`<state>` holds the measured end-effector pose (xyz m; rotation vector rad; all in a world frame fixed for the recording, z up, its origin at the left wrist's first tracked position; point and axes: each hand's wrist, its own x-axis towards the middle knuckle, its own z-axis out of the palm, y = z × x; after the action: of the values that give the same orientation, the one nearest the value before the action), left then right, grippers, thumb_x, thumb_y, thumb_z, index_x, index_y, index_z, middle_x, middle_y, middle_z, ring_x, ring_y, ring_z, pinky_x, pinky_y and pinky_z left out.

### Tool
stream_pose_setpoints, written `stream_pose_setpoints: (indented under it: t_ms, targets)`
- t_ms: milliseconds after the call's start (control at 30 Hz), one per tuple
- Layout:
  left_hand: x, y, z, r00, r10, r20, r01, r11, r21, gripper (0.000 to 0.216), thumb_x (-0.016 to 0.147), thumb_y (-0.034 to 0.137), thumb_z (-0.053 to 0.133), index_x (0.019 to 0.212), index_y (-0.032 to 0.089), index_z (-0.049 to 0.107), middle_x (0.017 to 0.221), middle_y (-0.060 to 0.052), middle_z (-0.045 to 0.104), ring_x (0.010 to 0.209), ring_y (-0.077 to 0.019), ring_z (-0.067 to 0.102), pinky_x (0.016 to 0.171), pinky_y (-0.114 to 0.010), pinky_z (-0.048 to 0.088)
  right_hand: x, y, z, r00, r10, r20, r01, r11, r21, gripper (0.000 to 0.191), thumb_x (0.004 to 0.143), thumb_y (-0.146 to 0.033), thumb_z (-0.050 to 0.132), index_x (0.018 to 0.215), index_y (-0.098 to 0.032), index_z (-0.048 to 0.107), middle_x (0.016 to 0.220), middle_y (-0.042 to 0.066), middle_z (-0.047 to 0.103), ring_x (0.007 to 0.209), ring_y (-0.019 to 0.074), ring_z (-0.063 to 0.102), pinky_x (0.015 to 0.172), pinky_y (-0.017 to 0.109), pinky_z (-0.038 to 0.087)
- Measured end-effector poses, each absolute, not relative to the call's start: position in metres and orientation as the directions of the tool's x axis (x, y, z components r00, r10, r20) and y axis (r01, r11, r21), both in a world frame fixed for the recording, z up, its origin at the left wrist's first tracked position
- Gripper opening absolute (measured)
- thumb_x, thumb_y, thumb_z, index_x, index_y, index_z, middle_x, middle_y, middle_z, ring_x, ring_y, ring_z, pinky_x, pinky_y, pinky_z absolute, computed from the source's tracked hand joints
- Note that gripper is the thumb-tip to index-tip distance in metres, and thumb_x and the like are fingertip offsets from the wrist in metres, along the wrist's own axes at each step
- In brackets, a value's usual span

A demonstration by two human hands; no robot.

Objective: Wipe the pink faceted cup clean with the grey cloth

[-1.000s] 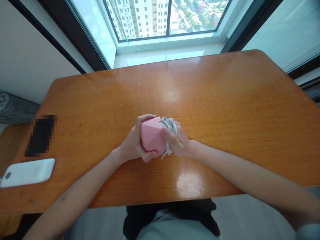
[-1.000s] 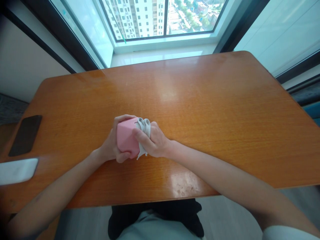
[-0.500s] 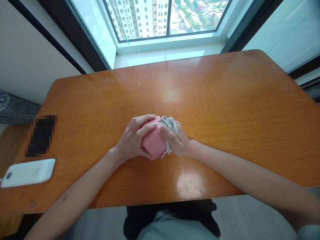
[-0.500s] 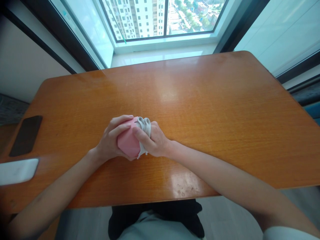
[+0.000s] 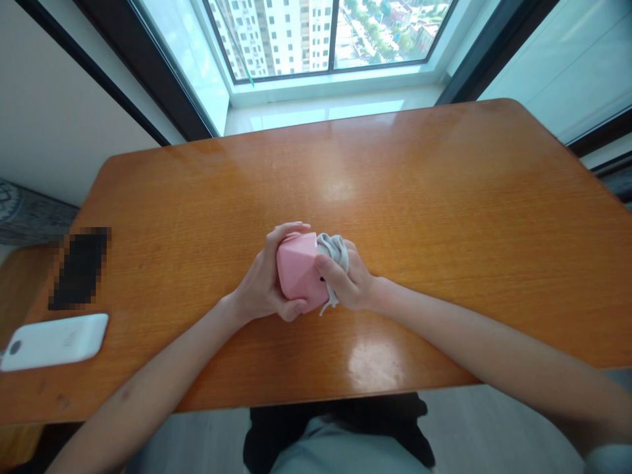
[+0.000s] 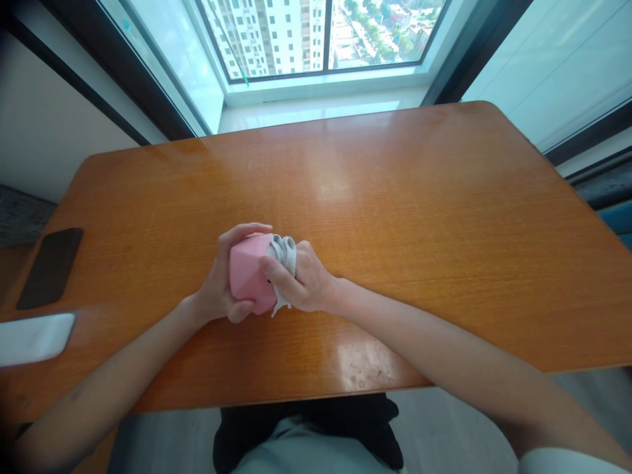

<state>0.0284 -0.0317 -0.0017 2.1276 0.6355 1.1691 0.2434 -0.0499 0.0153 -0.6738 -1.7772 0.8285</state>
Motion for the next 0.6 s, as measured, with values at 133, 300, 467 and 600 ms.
stream_pose_setpoints:
  t_ms: [133, 300, 467, 600]
  targets:
    - [0.022, -0.027, -0.002, 0.541, 0.452, 0.710, 0.227, -0.891, 0.393, 0.128, 0.063, 0.094, 0.088, 0.165, 0.035, 0.039, 0.166, -0.018, 0.051, 0.147, -0.0444, 0.061, 0.115, -0.067, 0.059, 0.244, -0.050, 0.015, -0.316, 0.778, 0.544, 0.049, 0.586, -0.809, 0.047, 0.116, -0.042, 0.049, 0.073, -0.024, 0.050, 0.062, -0.006, 0.049, 0.055, 0.0100, 0.043, 0.055, 0.027, 0.036]
    - [0.019, -0.028, 0.006, 0.577, 0.407, 0.709, 0.337, -0.909, 0.248, 0.110, 0.071, 0.082, 0.094, 0.158, 0.031, 0.049, 0.154, -0.018, 0.062, 0.132, -0.0390, 0.070, 0.108, -0.061, 0.063, 0.244, -0.049, 0.015, -0.314, 0.787, 0.530, 0.052, 0.572, -0.819, 0.046, 0.115, -0.044, 0.048, 0.073, -0.024, 0.048, 0.063, -0.006, 0.047, 0.055, 0.0102, 0.041, 0.055, 0.028, 0.034]
    - [0.026, -0.032, 0.010, 0.521, 0.516, 0.680, 0.252, -0.854, 0.455, 0.118, 0.061, 0.079, 0.099, 0.157, 0.030, 0.050, 0.145, -0.017, 0.066, 0.127, -0.0387, 0.072, 0.105, -0.058, 0.065, 0.245, -0.050, 0.013, -0.336, 0.729, 0.597, 0.070, 0.651, -0.756, 0.049, 0.115, -0.047, 0.047, 0.071, -0.025, 0.043, 0.062, -0.006, 0.043, 0.054, 0.0108, 0.038, 0.054, 0.029, 0.032]
    - [0.031, -0.034, 0.007, 0.515, 0.678, 0.525, 0.110, -0.660, 0.743, 0.106, 0.074, 0.086, 0.085, 0.155, 0.026, 0.050, 0.134, -0.015, 0.069, 0.112, -0.0334, 0.075, 0.091, -0.049, 0.066, 0.244, -0.050, 0.012, -0.347, 0.696, 0.629, 0.073, 0.689, -0.721, 0.045, 0.115, -0.045, 0.047, 0.075, -0.024, 0.048, 0.064, -0.005, 0.048, 0.055, 0.0116, 0.042, 0.053, 0.029, 0.034]
